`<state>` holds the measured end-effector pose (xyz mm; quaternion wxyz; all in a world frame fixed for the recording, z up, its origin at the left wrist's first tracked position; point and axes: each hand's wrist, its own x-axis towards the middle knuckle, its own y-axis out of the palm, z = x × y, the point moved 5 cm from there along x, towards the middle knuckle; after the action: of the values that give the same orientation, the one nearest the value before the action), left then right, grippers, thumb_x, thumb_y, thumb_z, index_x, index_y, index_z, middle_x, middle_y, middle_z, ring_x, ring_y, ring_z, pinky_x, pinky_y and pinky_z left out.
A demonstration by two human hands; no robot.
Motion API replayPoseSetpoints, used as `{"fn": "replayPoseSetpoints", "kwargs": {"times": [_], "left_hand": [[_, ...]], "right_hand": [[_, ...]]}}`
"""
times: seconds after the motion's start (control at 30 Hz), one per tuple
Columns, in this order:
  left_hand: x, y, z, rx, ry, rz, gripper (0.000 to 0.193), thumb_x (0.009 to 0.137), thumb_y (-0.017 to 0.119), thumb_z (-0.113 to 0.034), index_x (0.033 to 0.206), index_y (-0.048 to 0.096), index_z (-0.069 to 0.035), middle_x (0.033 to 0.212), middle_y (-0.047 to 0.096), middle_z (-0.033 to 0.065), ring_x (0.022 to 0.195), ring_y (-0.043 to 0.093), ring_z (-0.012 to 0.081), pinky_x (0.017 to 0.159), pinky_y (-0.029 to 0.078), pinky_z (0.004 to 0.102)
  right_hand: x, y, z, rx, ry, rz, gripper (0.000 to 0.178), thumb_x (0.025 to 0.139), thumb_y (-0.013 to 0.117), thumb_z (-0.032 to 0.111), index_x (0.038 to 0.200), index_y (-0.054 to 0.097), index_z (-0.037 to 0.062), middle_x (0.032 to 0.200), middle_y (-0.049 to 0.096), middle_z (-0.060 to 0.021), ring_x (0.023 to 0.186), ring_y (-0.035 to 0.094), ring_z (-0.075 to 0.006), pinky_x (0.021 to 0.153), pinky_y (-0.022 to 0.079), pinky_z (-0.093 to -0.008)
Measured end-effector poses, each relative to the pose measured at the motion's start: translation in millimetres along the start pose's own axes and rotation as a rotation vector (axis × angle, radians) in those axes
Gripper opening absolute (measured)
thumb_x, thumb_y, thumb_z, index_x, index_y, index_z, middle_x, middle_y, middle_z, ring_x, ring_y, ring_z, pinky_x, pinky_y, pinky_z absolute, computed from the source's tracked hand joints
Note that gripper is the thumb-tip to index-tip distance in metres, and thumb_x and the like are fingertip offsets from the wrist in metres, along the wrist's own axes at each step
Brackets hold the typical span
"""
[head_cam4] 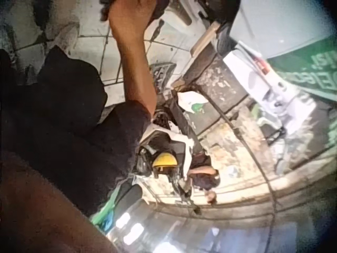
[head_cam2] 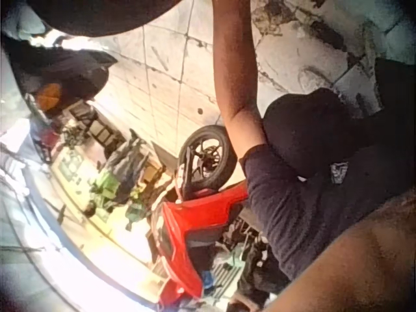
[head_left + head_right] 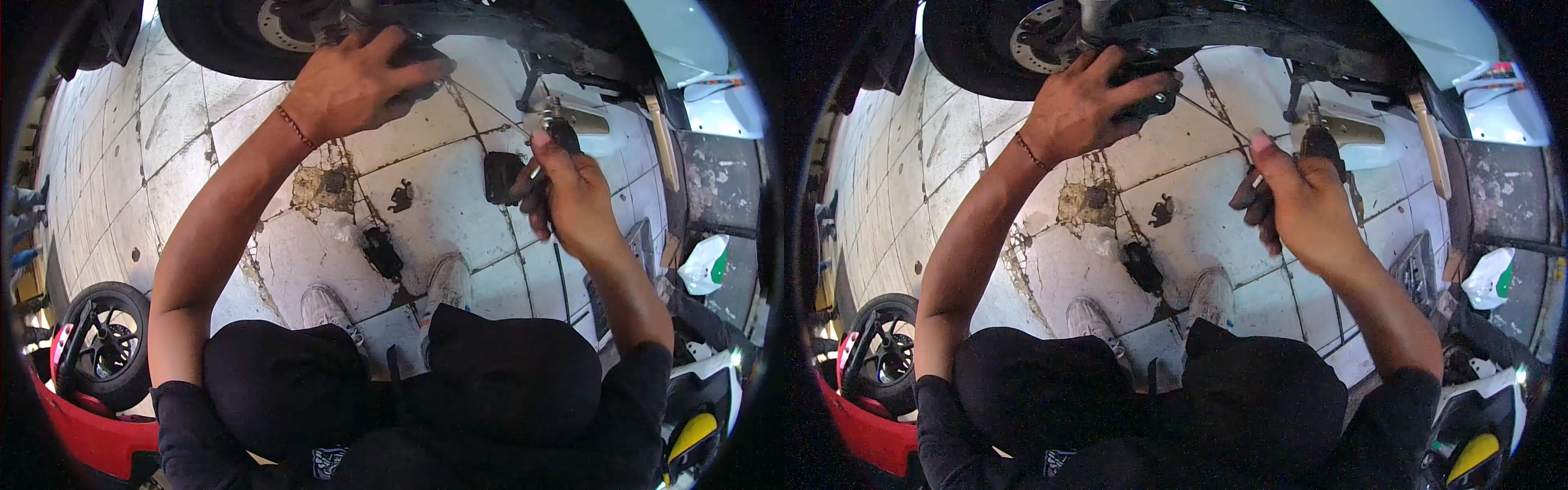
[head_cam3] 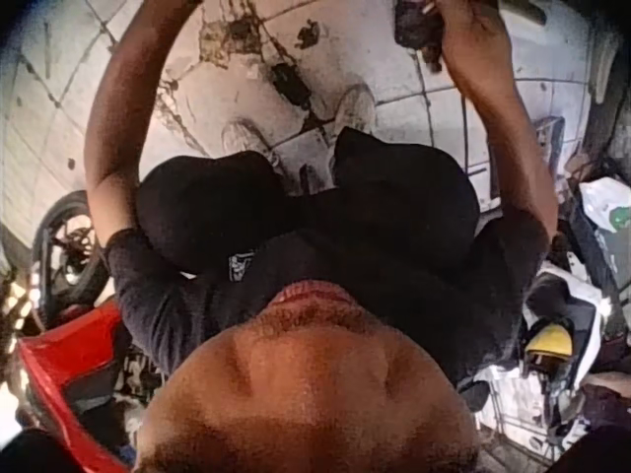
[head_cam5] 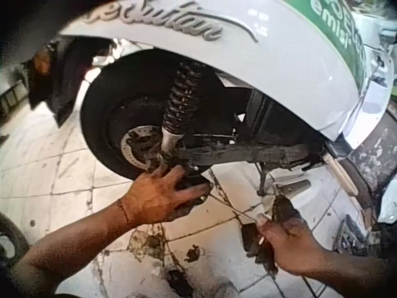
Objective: The recorder is repairing the rear disc brake assembly of a motorcycle, including removing and inspecting brake pads.
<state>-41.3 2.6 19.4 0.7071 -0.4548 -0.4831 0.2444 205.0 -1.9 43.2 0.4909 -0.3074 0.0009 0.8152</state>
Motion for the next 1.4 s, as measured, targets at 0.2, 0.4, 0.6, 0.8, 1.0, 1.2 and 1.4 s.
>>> {"fn": "replayPoseSetpoints", "kwargs": {"times": [0.2, 0.4, 0.6, 0.8, 1.0, 1.2, 1.4], "left_hand": [[1, -1, 2, 0.003, 0.052, -0.011, 0.074, 0.069, 0.083, -0.031, 0.134, 0.051, -0.046, 0.125, 0.052, 0.0066, 0.104, 0.061, 0.0290, 0.080, 0.059, 0.0377], [-2, 1, 4, -0.001, 0.073, -0.046, 0.075, 0.068, 0.083, -0.032, 0.134, 0.050, -0.047, 0.124, 0.053, 0.0060, 0.102, 0.062, 0.0278, 0.080, 0.059, 0.0374], [-6, 3, 5, 0.080, 0.113, -0.043, 0.072, 0.069, 0.081, -0.038, 0.133, 0.050, -0.050, 0.122, 0.054, 0.0062, 0.100, 0.062, 0.0258, 0.076, 0.059, 0.0356], [-7, 7, 8, 0.117, 0.128, -0.071, 0.068, 0.071, 0.079, -0.041, 0.132, 0.050, -0.052, 0.122, 0.055, 0.0064, 0.101, 0.062, 0.0253, 0.075, 0.060, 0.0350], [-8, 7, 9, 0.064, 0.167, -0.105, 0.068, 0.071, 0.080, -0.038, 0.131, 0.051, -0.052, 0.123, 0.055, 0.0062, 0.102, 0.062, 0.0254, 0.075, 0.060, 0.0342], [-10, 7, 7, 0.024, 0.148, -0.115, 0.071, 0.068, 0.082, -0.034, 0.130, 0.052, -0.052, 0.127, 0.054, 0.0060, 0.104, 0.062, 0.0262, 0.077, 0.060, 0.0346], [-11, 6, 9, -0.035, 0.164, -0.110, 0.070, 0.068, 0.082, -0.033, 0.129, 0.053, -0.050, 0.131, 0.053, 0.0053, 0.106, 0.062, 0.0264, 0.078, 0.060, 0.0342]], "right_hand": [[-9, 7, 14, -0.132, -0.254, -0.086, 0.037, 0.101, 0.053, 0.037, 0.093, 0.059, 0.0015, 0.064, 0.054, -0.0039, 0.040, 0.046, -0.0089, 0.034, 0.037, -0.0250], [-11, 25, -8, 0.229, -0.139, 0.046, 0.034, 0.101, 0.055, 0.032, 0.081, 0.054, 0.0042, 0.060, 0.050, -0.0018, 0.039, 0.043, -0.0066, 0.034, 0.033, -0.0234], [-13, 40, -10, 0.652, 0.112, 0.088, 0.035, 0.099, 0.053, 0.032, 0.073, 0.047, 0.0087, 0.056, 0.040, 0.0023, 0.038, 0.032, -0.0057, 0.023, 0.025, -0.0205], [-13, 43, -29, 0.573, 0.066, 0.105, 0.034, 0.100, 0.053, 0.031, 0.078, 0.050, 0.0047, 0.057, 0.044, 0.0009, 0.039, 0.039, -0.0079, 0.027, 0.029, -0.0244], [-20, 33, 2, -0.548, -0.871, -0.266, 0.031, 0.100, 0.054, 0.025, 0.079, 0.051, 0.0015, 0.051, 0.043, -0.0016, 0.035, 0.043, -0.0108, 0.031, 0.033, -0.0279], [-17, 40, -26, 0.522, 0.114, 0.135, 0.018, 0.093, 0.059, 0.010, 0.076, 0.053, 0.0047, 0.056, 0.052, -0.0029, 0.037, 0.044, -0.0124, 0.033, 0.033, -0.0286], [-20, 26, 3, -0.343, -0.448, -0.100, 0.015, 0.091, 0.063, 0.007, 0.079, 0.055, 0.0023, 0.059, 0.056, -0.0020, 0.050, 0.056, -0.0142, 0.045, 0.045, -0.0311]]}}
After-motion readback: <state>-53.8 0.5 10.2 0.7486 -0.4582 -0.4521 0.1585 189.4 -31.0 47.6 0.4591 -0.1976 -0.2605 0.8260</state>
